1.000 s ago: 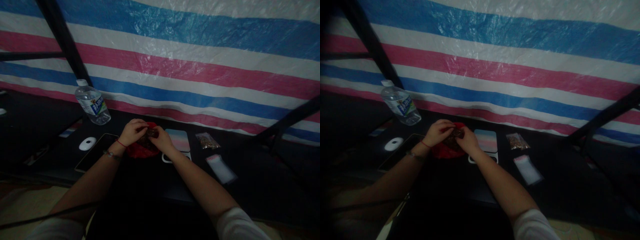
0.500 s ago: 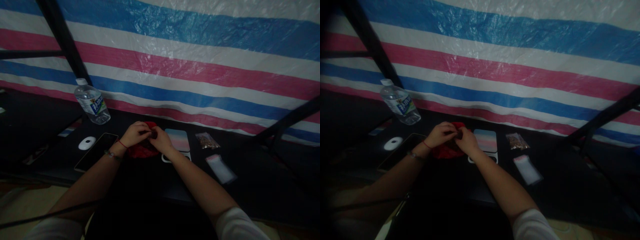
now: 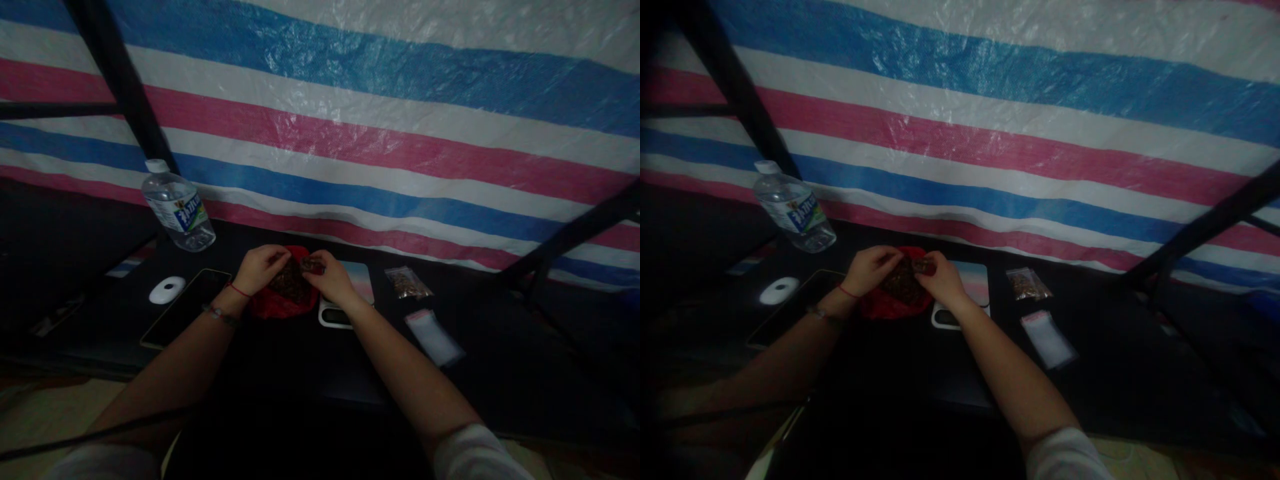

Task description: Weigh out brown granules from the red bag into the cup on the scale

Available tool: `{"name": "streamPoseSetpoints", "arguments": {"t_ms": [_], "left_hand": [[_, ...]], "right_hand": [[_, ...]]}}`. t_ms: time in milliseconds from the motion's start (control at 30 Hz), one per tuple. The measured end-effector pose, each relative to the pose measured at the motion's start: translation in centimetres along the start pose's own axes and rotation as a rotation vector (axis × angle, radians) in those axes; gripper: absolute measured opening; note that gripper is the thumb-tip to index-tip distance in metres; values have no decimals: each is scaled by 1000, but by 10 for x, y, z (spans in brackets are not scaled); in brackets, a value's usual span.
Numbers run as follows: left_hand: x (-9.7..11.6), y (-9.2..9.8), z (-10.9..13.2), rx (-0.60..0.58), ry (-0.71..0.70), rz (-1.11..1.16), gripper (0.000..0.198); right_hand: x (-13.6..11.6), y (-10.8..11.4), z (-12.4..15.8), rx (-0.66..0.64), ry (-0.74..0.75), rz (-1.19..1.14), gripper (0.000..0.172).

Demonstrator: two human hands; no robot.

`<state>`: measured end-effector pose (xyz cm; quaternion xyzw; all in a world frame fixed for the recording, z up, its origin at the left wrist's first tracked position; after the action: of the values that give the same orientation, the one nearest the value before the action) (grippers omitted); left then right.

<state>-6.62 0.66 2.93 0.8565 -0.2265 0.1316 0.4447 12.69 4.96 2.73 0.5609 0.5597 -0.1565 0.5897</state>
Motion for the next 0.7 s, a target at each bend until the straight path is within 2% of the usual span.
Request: {"name": "streamPoseSetpoints", "arguments": {"t_ms": [133,333,467,600,700], "left_hand": [[-5,-8,-1,-164,-91,-6,31],[-4,-10,-1,-255,-96,20,30],[-5,-9,-3,-315,-113,8,31],[-7,-11,-4,-375,-194,-57,31],[-5,-11,-3,-420,-246,-65,33]], "right_hand": [[8,22,15,16,-17,43,32],[42,69,30,141,38,284,34],[61,78,36,171,35,350,33],[59,90,41,187,-2,364,46],[49,119,56,257,-15,383,50]]}}
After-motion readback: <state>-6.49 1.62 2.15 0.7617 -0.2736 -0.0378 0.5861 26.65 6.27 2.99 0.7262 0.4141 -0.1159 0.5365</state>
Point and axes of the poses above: each hand's wrist, its own z-axis away from the middle knuckle, its own y-axis out of the back of the hand, x = y × z, the point moved 1 cm from there along -z, towards the middle knuckle, and after that the axes turned 4 degrees about -z, right-handed, at the moved point
